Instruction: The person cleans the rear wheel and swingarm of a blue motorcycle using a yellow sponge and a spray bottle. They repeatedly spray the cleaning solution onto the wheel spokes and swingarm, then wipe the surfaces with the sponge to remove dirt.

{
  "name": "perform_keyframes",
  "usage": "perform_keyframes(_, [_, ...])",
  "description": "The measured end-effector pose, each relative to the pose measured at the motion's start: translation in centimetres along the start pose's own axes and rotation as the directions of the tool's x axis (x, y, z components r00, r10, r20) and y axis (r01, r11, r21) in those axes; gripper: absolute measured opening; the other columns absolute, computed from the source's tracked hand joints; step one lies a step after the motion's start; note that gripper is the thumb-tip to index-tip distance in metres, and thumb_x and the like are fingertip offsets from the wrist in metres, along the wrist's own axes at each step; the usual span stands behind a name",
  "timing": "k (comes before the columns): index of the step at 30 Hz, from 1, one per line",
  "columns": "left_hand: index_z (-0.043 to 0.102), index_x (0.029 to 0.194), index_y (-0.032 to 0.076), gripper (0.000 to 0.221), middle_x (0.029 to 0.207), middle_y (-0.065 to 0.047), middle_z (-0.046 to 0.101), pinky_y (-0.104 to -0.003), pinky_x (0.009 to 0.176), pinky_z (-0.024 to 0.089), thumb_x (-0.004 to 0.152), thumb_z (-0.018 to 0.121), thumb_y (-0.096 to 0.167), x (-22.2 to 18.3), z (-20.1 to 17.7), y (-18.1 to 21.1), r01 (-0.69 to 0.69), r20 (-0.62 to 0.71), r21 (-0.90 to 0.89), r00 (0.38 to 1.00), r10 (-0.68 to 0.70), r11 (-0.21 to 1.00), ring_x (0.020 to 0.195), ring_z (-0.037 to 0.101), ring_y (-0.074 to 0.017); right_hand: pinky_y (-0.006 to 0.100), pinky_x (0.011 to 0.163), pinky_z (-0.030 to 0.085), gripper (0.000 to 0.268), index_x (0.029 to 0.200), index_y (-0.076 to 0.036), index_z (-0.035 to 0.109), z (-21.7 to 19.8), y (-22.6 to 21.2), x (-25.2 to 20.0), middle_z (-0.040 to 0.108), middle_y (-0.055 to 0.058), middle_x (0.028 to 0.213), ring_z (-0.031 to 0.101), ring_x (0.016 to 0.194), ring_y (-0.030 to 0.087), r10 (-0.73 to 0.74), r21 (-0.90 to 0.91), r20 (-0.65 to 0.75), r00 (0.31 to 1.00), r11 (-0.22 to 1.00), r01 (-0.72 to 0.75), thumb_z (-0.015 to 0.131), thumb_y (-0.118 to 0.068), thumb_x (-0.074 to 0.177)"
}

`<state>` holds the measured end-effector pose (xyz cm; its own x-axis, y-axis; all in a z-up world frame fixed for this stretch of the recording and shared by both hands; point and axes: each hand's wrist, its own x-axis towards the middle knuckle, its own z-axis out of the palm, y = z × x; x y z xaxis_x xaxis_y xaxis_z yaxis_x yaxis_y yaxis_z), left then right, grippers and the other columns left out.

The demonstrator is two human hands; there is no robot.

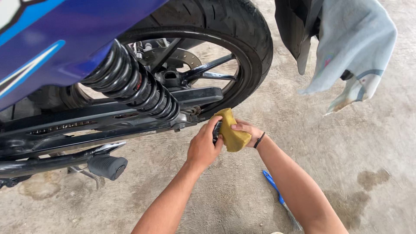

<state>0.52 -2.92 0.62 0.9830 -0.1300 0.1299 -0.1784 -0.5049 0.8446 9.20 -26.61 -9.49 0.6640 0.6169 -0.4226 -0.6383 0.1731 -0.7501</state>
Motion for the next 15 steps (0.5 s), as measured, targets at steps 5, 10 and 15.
perform_keyframes(5, [0.046,0.144,0.018,0.058,0.13,-0.016,0.066,-0.046,0.087,0.057,0.089,0.065,0.014,0.3,0.7,-0.7,0.039,-0.055,-0.017,0.998,-0.04,0.999,0.11,0.07,-0.0374,0.048,0.09,0.059,0.075,0.15,-0.001,0.042,-1.7,-0.7,-1.2,0.062,0.028,0.125,0.069,0.108,0.038,0.099,0.178,0.151,0.984,0.976,-0.125,0.069,-0.039,0.091])
perform_keyframes(10, [0.045,0.144,0.017,0.059,0.13,-0.017,0.066,-0.046,0.092,0.055,0.089,0.066,0.015,0.9,1.6,-1.2,0.059,-0.1,-0.047,0.993,-0.063,0.997,0.113,0.068,-0.0382,0.049,0.087,0.059,0.071,0.147,-0.003,0.045,-1.7,-0.6,-1.2,0.065,0.023,0.125,0.071,0.106,0.039,0.165,0.107,0.017,0.986,0.98,-0.166,0.068,-0.036,0.089])
perform_keyframes(15, [0.04,0.148,0.011,0.068,0.136,-0.024,0.059,-0.049,0.097,0.05,0.086,0.068,0.012,2.8,4.4,-1.9,0.084,-0.175,-0.185,0.978,-0.117,0.979,0.118,0.062,-0.0423,0.046,0.086,0.062,0.069,0.146,-0.013,0.046,-1.6,1.2,-2.4,0.068,0.018,0.123,0.073,0.1,0.035,0.334,-0.116,-0.252,0.908,0.921,-0.371,0.069,-0.031,0.084])
